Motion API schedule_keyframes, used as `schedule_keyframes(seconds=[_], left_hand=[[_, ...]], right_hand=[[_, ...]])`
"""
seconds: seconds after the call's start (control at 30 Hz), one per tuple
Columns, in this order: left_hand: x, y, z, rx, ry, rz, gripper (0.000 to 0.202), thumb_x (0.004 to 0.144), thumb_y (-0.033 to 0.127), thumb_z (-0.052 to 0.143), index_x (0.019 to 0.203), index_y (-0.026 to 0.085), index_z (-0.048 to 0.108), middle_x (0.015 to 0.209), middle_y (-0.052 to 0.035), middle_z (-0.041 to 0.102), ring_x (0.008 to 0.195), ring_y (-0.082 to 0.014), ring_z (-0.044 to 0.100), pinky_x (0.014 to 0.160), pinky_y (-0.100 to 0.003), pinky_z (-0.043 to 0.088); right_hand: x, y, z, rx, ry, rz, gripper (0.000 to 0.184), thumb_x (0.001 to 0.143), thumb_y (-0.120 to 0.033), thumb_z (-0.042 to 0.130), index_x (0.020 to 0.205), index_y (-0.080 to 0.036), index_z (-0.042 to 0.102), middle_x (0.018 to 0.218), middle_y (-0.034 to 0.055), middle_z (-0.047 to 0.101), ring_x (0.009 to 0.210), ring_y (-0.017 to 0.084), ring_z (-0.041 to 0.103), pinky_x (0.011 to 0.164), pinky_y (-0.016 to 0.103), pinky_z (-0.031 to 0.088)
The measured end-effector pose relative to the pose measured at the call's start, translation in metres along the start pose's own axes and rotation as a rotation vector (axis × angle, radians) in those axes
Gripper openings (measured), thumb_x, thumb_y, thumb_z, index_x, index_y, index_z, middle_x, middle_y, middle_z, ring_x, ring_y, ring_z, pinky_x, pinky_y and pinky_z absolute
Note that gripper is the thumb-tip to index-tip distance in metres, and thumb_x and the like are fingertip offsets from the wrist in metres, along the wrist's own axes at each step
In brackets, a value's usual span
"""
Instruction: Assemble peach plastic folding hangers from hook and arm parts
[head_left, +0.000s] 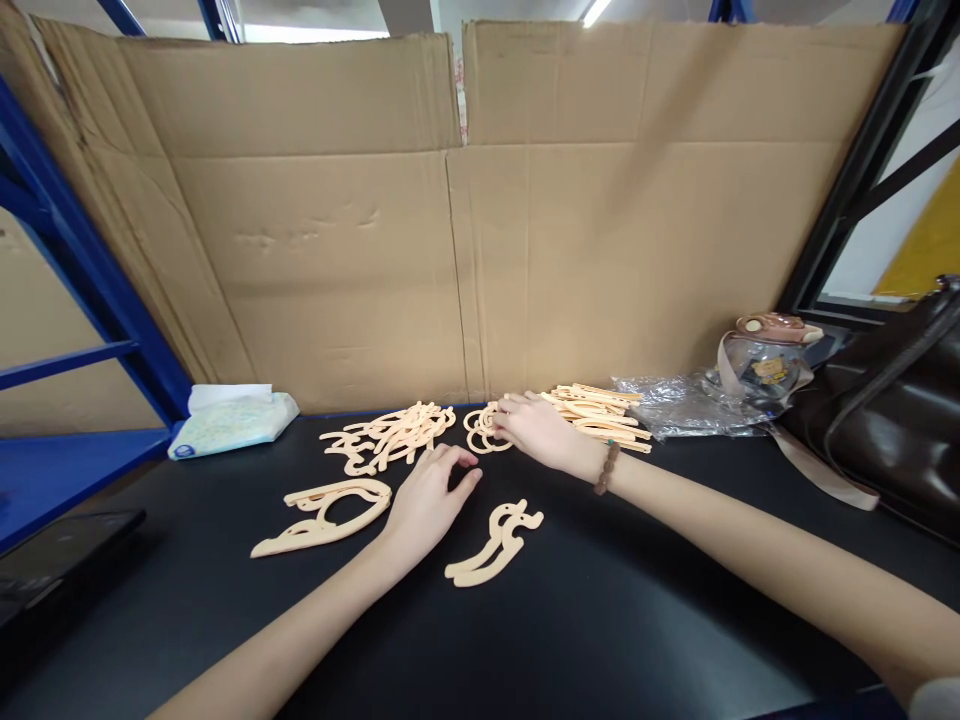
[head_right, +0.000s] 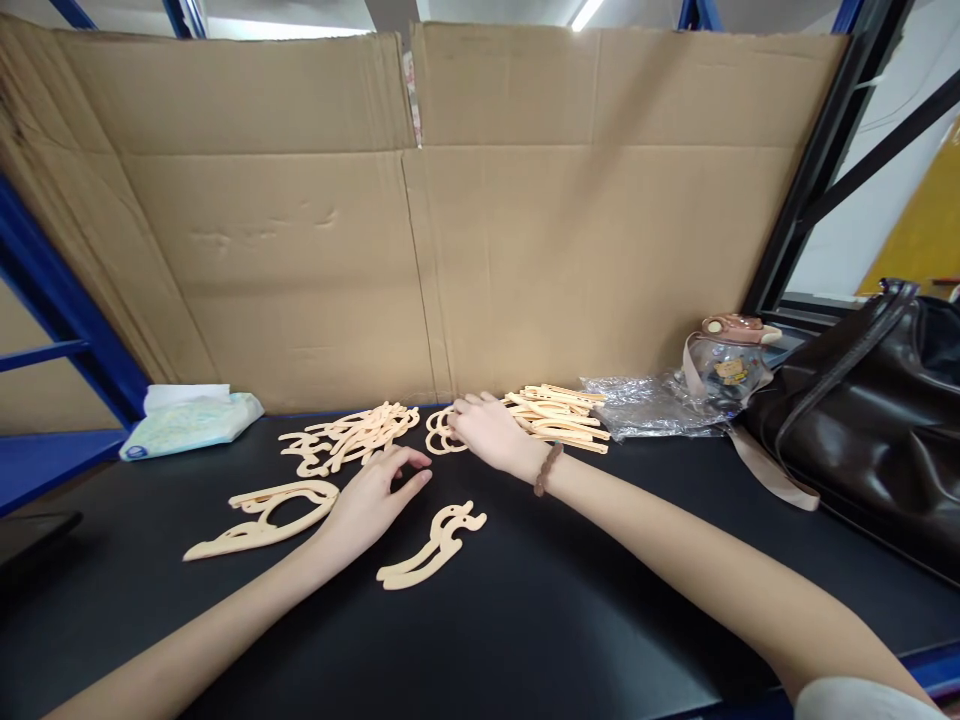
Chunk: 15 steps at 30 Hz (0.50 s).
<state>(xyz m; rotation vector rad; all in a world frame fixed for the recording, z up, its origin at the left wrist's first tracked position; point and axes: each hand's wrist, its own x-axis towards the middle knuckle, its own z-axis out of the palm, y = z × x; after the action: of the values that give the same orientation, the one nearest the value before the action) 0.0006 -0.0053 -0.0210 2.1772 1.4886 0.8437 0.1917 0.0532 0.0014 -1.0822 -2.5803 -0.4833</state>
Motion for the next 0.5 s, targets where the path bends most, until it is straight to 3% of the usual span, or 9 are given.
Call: schedule_keyframes(seconds=[0.17, 0.3, 0.37, 0.5], left_hand=[[0.003, -0.003, 0.002, -0.174, 0.058, -0.040, 0.036, 0.092, 0.047, 0.037, 0.112, 0.020, 0.051, 0.110, -0.0080, 0.059, 0.098, -0.0230, 0.054, 0.089, -0.039, 0.042], [-0.001, 0.008, 0.003, -0.338, -0.024, -0.005, 0.049, 0.092, 0.054, 0.031, 0.126, 0.020, 0.040, 0.111, -0.0083, 0.059, 0.092, -0.0197, 0.057, 0.080, -0.034, 0.047], [-0.004, 0.016, 0.003, -0.398, -0.141, 0.034, 0.050, 0.089, 0.055, 0.038, 0.122, 0.019, 0.046, 0.099, -0.0061, 0.063, 0.082, -0.0179, 0.060, 0.072, -0.031, 0.049], [-0.005, 0.024, 0.003, -0.422, -0.336, 0.081, 0.038, 0.082, 0.052, 0.052, 0.089, 0.015, 0.061, 0.078, -0.0025, 0.063, 0.067, -0.0141, 0.058, 0.060, -0.024, 0.047]], right_hand=[[-0.017, 0.009, -0.028, -0.009, 0.115, 0.030, 0.030, 0.100, -0.027, 0.038, 0.097, -0.013, 0.065, 0.098, 0.0098, 0.064, 0.096, 0.022, 0.055, 0.083, 0.035, 0.039], [-0.054, -0.014, -0.037, 0.055, 0.153, -0.086, 0.022, 0.098, -0.028, 0.046, 0.092, -0.018, 0.065, 0.091, 0.0034, 0.065, 0.087, 0.016, 0.057, 0.077, 0.029, 0.039], [-0.071, -0.033, -0.035, 0.058, 0.194, -0.164, 0.023, 0.098, -0.027, 0.045, 0.089, -0.019, 0.065, 0.085, 0.0027, 0.064, 0.081, 0.016, 0.056, 0.073, 0.030, 0.038], [-0.086, -0.049, -0.033, 0.100, 0.219, -0.278, 0.020, 0.098, -0.026, 0.046, 0.094, -0.018, 0.064, 0.091, 0.0036, 0.066, 0.086, 0.016, 0.057, 0.074, 0.029, 0.040]])
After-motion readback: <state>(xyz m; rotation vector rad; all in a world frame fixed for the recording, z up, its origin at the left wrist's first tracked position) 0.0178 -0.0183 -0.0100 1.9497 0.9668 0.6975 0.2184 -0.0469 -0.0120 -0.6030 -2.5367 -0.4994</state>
